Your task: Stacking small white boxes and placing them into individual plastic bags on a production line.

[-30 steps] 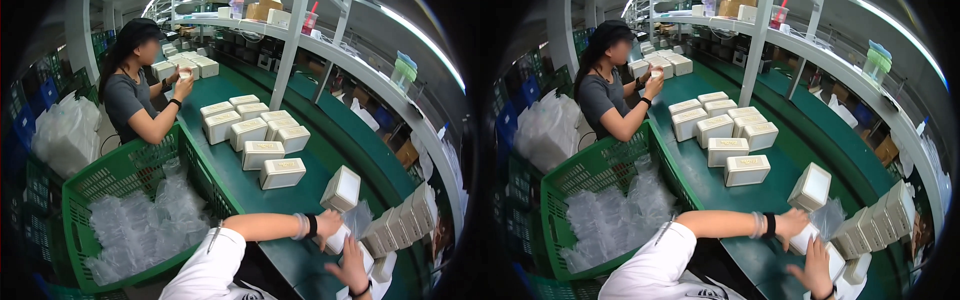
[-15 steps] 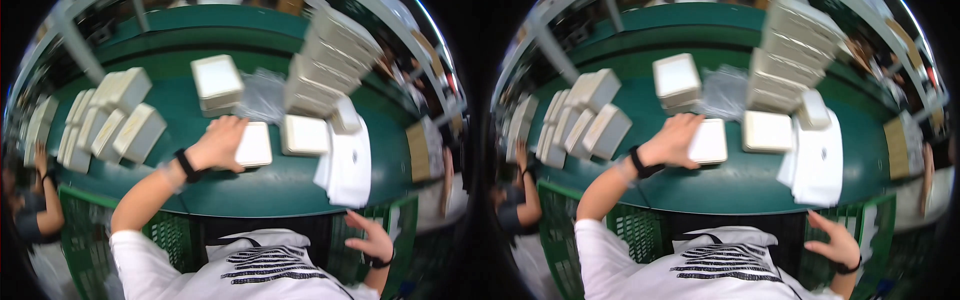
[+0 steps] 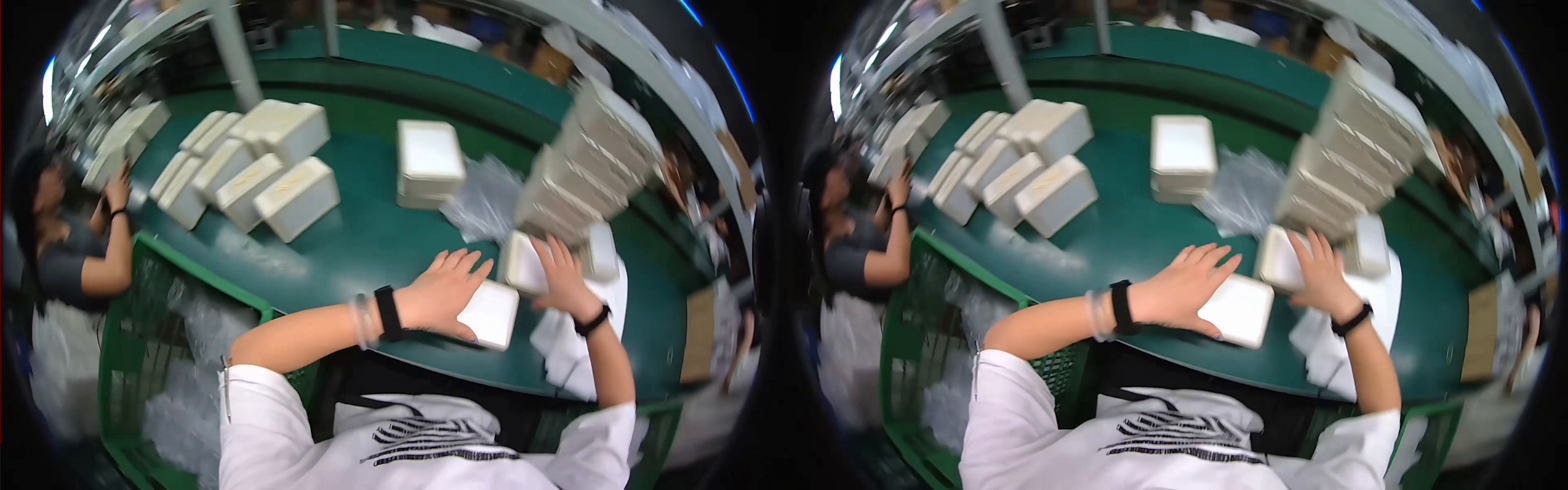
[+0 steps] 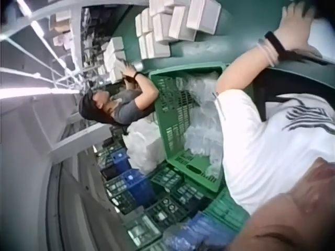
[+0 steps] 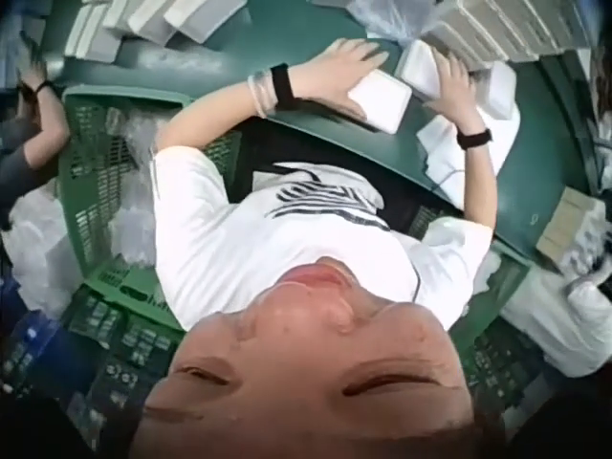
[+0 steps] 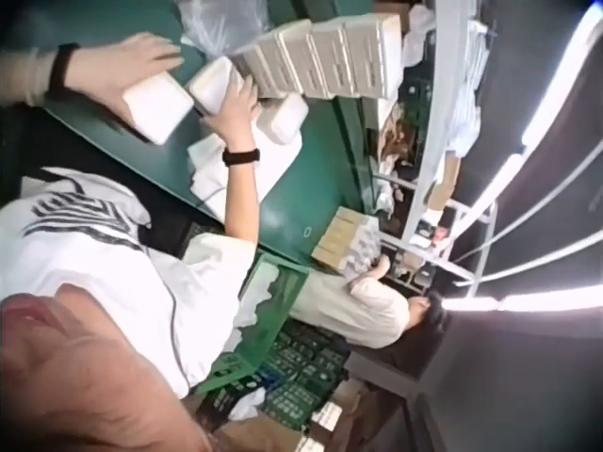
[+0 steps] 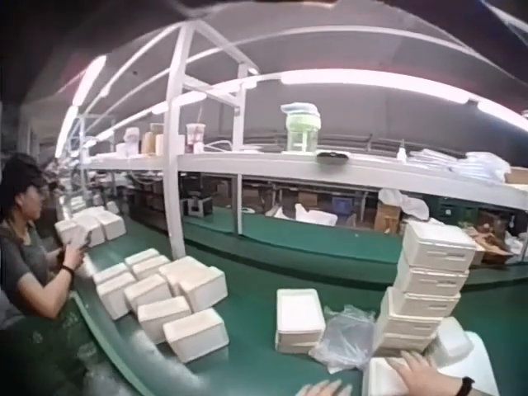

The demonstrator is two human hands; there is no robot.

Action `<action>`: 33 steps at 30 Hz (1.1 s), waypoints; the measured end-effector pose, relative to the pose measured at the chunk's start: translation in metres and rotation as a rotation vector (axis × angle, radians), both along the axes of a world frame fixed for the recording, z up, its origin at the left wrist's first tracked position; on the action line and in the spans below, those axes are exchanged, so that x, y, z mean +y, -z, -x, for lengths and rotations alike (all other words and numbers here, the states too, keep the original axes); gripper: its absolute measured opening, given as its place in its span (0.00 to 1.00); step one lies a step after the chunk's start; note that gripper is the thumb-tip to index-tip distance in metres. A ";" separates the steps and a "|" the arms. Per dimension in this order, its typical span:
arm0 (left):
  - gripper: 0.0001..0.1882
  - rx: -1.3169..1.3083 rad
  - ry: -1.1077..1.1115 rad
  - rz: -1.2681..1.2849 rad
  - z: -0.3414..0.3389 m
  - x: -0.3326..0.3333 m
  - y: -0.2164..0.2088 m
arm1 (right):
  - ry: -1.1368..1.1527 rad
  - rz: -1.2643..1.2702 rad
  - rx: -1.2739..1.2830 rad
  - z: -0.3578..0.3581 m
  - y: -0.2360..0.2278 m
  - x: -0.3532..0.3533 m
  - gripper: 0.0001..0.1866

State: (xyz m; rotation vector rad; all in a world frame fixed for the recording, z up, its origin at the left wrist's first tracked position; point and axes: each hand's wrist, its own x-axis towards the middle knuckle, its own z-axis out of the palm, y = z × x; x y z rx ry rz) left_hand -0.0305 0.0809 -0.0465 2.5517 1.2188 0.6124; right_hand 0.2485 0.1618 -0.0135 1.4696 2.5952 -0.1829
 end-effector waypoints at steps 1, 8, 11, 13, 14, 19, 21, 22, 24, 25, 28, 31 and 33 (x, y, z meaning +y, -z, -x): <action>0.52 -0.008 -0.091 -0.114 0.022 -0.009 -0.013 | -0.013 0.011 0.015 -0.004 0.006 -0.001 0.64; 0.43 0.150 -0.929 -0.257 0.164 -0.026 -0.037 | -0.135 0.296 0.364 -0.041 -0.019 -0.042 0.49; 0.41 0.090 -0.984 -0.310 0.158 -0.016 -0.009 | -0.003 0.414 0.433 -0.001 -0.037 -0.016 0.47; 0.39 0.083 -0.817 -0.297 0.139 -0.016 -0.008 | 0.093 0.376 0.569 0.024 -0.028 0.010 0.44; 0.38 0.101 -0.762 -0.336 0.124 -0.013 -0.009 | 0.059 0.314 0.712 0.028 -0.009 0.037 0.43; 0.32 0.029 -0.301 -0.352 0.084 -0.023 0.004 | 0.150 0.096 0.419 0.103 0.026 0.133 0.41; 0.26 0.069 -0.227 -0.391 0.077 -0.027 0.013 | 0.208 0.060 0.318 0.115 0.038 0.147 0.43; 0.21 0.090 -0.150 -0.408 0.080 -0.028 0.022 | 0.277 0.039 0.193 0.122 0.044 0.152 0.44; 0.17 0.129 -0.151 -0.391 0.084 -0.025 0.034 | 0.294 0.003 0.135 0.126 0.052 0.162 0.45; 0.13 0.178 -0.139 -0.368 0.085 -0.022 0.039 | 0.321 -0.028 0.087 0.127 0.057 0.166 0.46; 0.10 0.233 -0.146 -0.348 0.076 -0.017 0.057 | 0.328 -0.038 0.023 0.126 0.062 0.175 0.46; 0.12 0.265 -0.166 -0.377 0.069 -0.019 0.065 | 0.296 -0.006 0.006 0.126 0.062 0.184 0.46; 0.06 0.263 -0.122 -0.387 0.072 -0.020 0.063 | 0.296 -0.007 0.001 0.120 0.056 0.189 0.47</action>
